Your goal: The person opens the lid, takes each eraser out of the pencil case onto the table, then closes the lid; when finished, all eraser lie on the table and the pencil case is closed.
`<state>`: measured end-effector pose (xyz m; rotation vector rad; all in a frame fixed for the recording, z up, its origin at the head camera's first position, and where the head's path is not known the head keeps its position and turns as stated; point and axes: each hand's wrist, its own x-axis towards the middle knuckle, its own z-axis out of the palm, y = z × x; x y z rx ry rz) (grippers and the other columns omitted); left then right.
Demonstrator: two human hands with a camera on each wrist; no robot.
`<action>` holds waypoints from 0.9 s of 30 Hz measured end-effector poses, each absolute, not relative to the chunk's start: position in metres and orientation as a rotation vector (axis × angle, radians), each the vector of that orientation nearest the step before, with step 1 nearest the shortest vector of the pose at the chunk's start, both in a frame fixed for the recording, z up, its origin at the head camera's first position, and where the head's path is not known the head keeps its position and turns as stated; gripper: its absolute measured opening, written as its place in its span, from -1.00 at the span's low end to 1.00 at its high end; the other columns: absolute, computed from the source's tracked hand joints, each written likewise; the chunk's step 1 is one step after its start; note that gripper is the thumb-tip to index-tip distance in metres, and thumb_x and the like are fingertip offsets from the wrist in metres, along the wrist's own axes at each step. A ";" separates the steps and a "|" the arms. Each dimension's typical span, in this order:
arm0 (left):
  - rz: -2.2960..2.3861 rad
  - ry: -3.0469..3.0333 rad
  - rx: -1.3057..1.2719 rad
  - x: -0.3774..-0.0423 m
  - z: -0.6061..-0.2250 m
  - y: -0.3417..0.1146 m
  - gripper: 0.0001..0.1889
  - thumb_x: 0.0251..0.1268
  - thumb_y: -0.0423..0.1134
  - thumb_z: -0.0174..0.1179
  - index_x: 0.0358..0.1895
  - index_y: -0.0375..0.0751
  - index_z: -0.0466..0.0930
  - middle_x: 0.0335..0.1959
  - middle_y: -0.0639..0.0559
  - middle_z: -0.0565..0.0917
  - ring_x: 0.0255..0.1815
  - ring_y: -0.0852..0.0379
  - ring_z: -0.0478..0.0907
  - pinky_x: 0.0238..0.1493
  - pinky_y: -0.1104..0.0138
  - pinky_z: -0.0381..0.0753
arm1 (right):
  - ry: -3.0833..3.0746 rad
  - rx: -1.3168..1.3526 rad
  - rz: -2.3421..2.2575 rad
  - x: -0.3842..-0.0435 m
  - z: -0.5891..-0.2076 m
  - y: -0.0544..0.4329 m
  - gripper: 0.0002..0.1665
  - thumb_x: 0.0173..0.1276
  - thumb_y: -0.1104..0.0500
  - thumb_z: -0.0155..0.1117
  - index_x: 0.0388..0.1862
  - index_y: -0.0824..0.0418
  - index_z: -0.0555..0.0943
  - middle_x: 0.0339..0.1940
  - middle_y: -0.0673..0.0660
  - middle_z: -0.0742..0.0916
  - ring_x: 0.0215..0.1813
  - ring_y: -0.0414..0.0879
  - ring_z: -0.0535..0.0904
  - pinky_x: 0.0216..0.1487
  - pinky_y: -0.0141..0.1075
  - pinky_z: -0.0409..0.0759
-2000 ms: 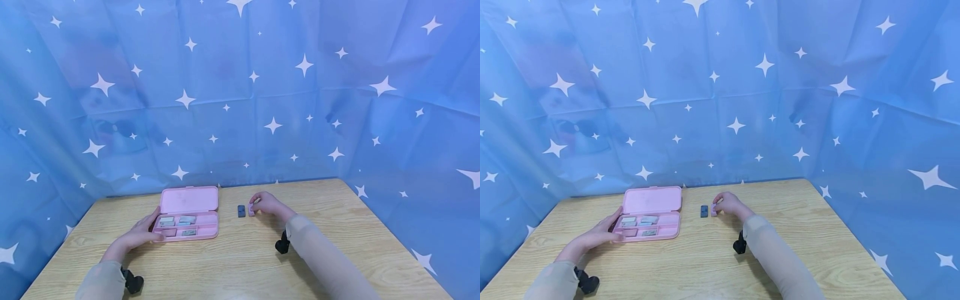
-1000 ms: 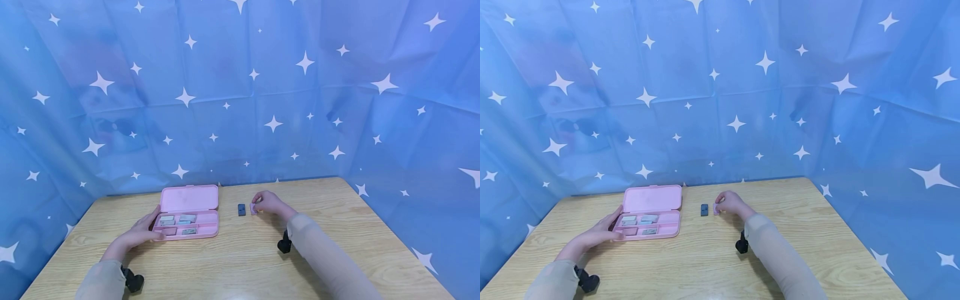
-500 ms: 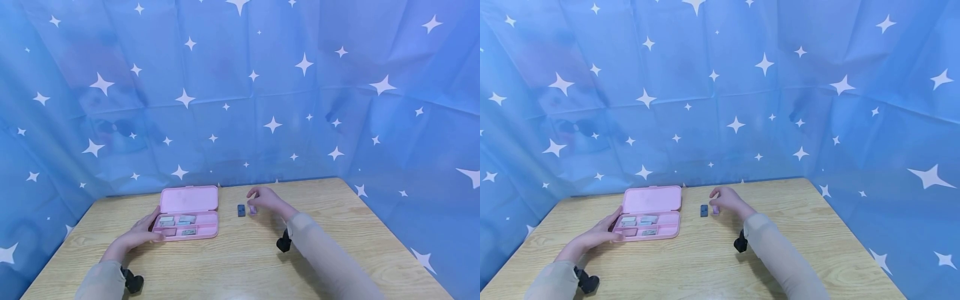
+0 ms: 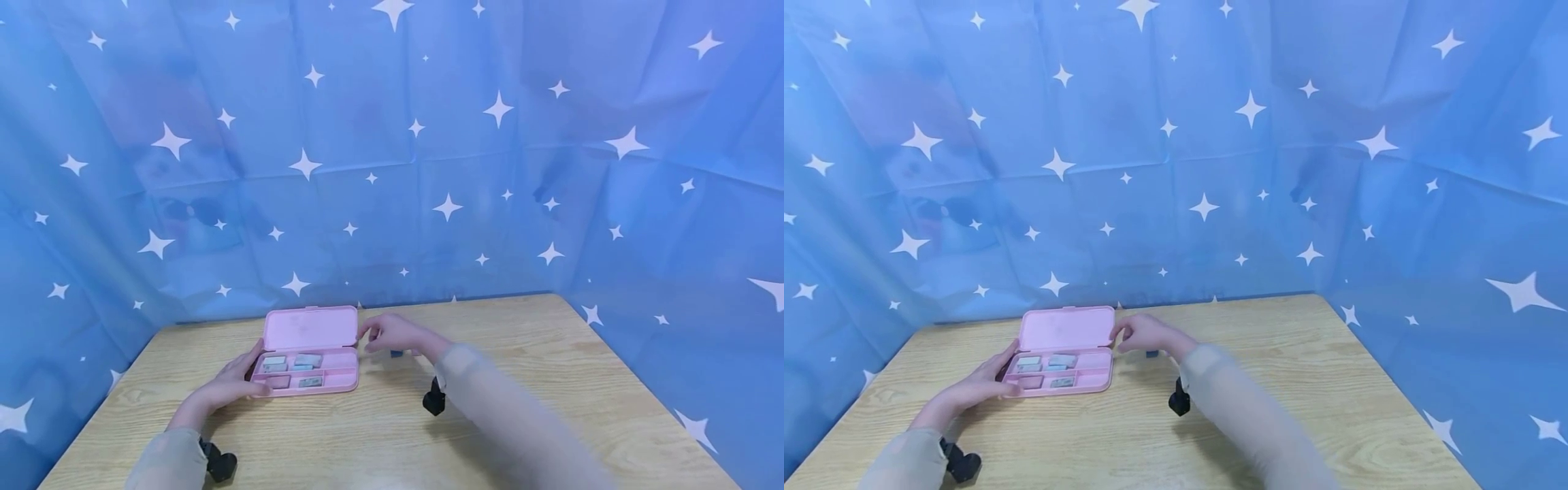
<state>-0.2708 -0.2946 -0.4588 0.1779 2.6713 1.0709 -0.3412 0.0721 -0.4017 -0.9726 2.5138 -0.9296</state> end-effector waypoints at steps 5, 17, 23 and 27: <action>1.073 2.670 0.161 -0.270 -0.458 -0.295 0.25 -0.08 0.17 0.38 0.57 0.08 -0.37 0.55 -0.30 -0.23 0.47 -0.41 -0.35 0.24 -0.44 -0.25 | 2.520 -1.111 -0.847 -0.344 -0.400 0.043 -0.67 0.31 0.27 0.29 0.06 0.16 0.65 -0.34 -0.07 0.63 -0.28 -0.19 0.51 -0.25 -0.34 0.51; 1.075 2.686 0.153 -0.270 -0.459 -0.294 0.26 -0.10 0.17 0.39 0.57 0.10 -0.36 0.56 -0.28 -0.21 0.48 -0.40 -0.34 0.25 -0.43 -0.23 | 2.587 -1.228 -0.606 -0.353 -0.402 0.000 -0.48 0.27 0.33 0.32 0.22 0.06 0.59 -0.04 0.13 0.65 -0.17 -0.13 0.50 -0.22 -0.41 0.46; 1.082 2.680 0.135 -0.270 -0.457 -0.293 0.26 -0.12 0.18 0.40 0.57 0.11 -0.35 0.56 -0.27 -0.21 0.48 -0.40 -0.34 0.25 -0.43 -0.23 | 2.577 -1.196 -0.521 -0.350 -0.401 -0.012 -0.41 0.25 0.30 0.37 0.26 -0.04 0.56 0.08 0.06 0.61 0.06 -0.11 0.53 -0.06 -0.38 0.49; 1.081 2.674 0.131 -0.270 -0.458 -0.294 0.27 -0.12 0.19 0.40 0.57 0.12 -0.35 0.56 -0.27 -0.22 0.47 -0.40 -0.35 0.24 -0.45 -0.25 | 2.620 -1.243 -0.389 -0.349 -0.403 -0.020 -0.37 0.22 0.23 0.42 0.27 -0.11 0.54 0.02 0.03 0.61 0.02 -0.16 0.53 0.01 -0.39 0.48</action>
